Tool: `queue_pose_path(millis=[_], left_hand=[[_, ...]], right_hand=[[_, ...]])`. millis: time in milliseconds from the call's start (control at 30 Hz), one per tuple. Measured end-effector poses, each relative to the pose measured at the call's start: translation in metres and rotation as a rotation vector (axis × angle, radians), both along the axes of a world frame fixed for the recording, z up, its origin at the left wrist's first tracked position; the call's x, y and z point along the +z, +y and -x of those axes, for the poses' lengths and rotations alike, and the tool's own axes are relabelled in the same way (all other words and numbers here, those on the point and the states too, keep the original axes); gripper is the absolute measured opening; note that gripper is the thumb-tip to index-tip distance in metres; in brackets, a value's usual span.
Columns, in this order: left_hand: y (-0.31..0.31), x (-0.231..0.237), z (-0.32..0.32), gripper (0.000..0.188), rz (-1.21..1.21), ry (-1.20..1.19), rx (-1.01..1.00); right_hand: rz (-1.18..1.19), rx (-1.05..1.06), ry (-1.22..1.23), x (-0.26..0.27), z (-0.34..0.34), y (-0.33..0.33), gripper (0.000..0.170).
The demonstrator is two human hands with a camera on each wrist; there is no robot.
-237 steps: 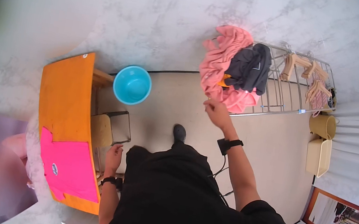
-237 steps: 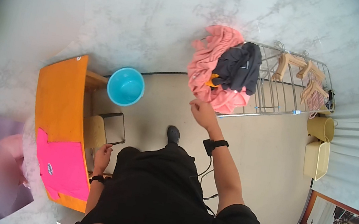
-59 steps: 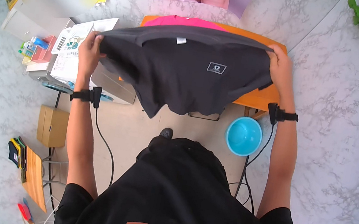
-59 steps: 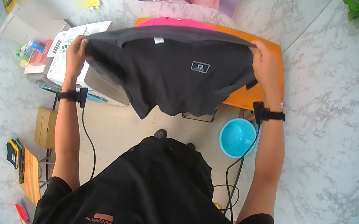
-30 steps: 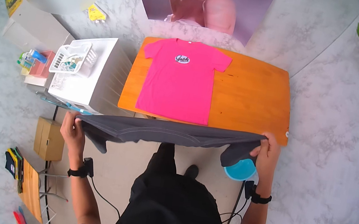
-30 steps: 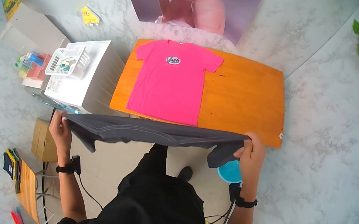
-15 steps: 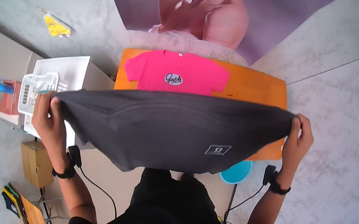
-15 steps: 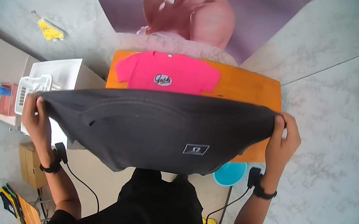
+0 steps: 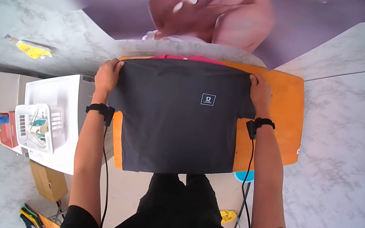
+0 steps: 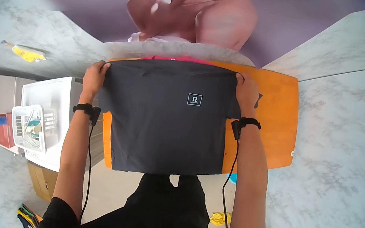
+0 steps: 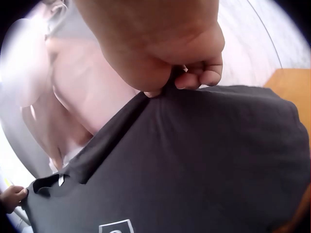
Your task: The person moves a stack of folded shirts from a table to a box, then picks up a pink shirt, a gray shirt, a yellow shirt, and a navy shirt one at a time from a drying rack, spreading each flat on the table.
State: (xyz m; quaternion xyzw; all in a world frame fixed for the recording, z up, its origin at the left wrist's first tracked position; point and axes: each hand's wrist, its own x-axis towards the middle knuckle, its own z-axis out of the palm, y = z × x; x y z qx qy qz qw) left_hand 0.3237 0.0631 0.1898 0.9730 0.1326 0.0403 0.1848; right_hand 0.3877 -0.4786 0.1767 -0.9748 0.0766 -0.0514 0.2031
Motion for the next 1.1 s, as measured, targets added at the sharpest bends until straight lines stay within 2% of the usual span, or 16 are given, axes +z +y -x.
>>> queue_pose_path(millis=[67,167,267,333,467,533,600,667,733,833,900,933,967,1000,1033,1100], left_hand=[[0.004,-0.019,-0.011,0.04,0.009,0.044,-0.027],[0.001,-0.018,-0.025,0.042,0.019,0.115,0.049],[0.008,-0.023,-0.043,0.044,-0.024,0.104,0.033],[0.009,-0.03,-0.051,0.044,-0.041,0.08,0.04],[-0.002,-0.044,-0.067,0.04,-0.104,0.018,0.065],[0.001,-0.061,-0.074,0.038,-0.067,0.015,0.049],[0.005,-0.085,-0.067,0.036,-0.029,0.006,0.037],[0.013,-0.11,-0.058,0.036,-0.026,-0.26,-0.023],[0.013,-0.103,-0.032,0.037,-0.016,-0.228,-0.015],[0.001,-0.091,0.015,0.044,0.036,-0.134,-0.036],[-0.011,-0.092,0.037,0.048,0.073,-0.068,-0.068],[-0.019,-0.102,0.048,0.052,0.028,-0.017,-0.101],[-0.024,-0.112,0.056,0.056,-0.018,0.037,-0.134],[-0.027,-0.117,0.06,0.067,-0.039,0.237,-0.103],[-0.028,-0.122,0.06,0.067,-0.041,0.239,-0.104],[-0.032,-0.133,0.063,0.075,-0.196,0.358,-0.044]], right_hand=[[-0.006,-0.019,0.04,-0.012,-0.006,0.004,0.031],[-0.03,0.006,0.003,-0.021,-0.017,0.004,0.032],[-0.132,0.09,-0.067,-0.017,-0.04,0.001,0.031],[0.006,0.165,-0.153,-0.022,-0.055,0.002,0.03],[0.103,0.112,-0.096,-0.043,-0.074,0.011,0.03],[0.03,0.005,0.088,-0.059,-0.077,0.011,0.032],[-0.051,0.044,0.03,-0.083,-0.066,0.008,0.033],[-0.133,0.084,-0.039,-0.095,-0.057,0.003,0.037],[-0.081,0.107,-0.063,-0.096,-0.029,-0.003,0.043],[-0.085,0.121,0.029,-0.096,0.018,-0.01,0.044],[-0.125,0.133,0.175,-0.109,0.043,-0.007,0.06],[-0.126,0.129,0.176,-0.108,0.051,-0.002,0.06],[-0.048,0.138,0.276,-0.108,0.058,0.005,0.07],[0.028,0.149,0.377,-0.111,0.064,0.008,0.08],[0.025,0.149,0.379,-0.113,0.063,0.009,0.08],[0.235,0.181,0.425,-0.117,0.06,0.007,0.095]])
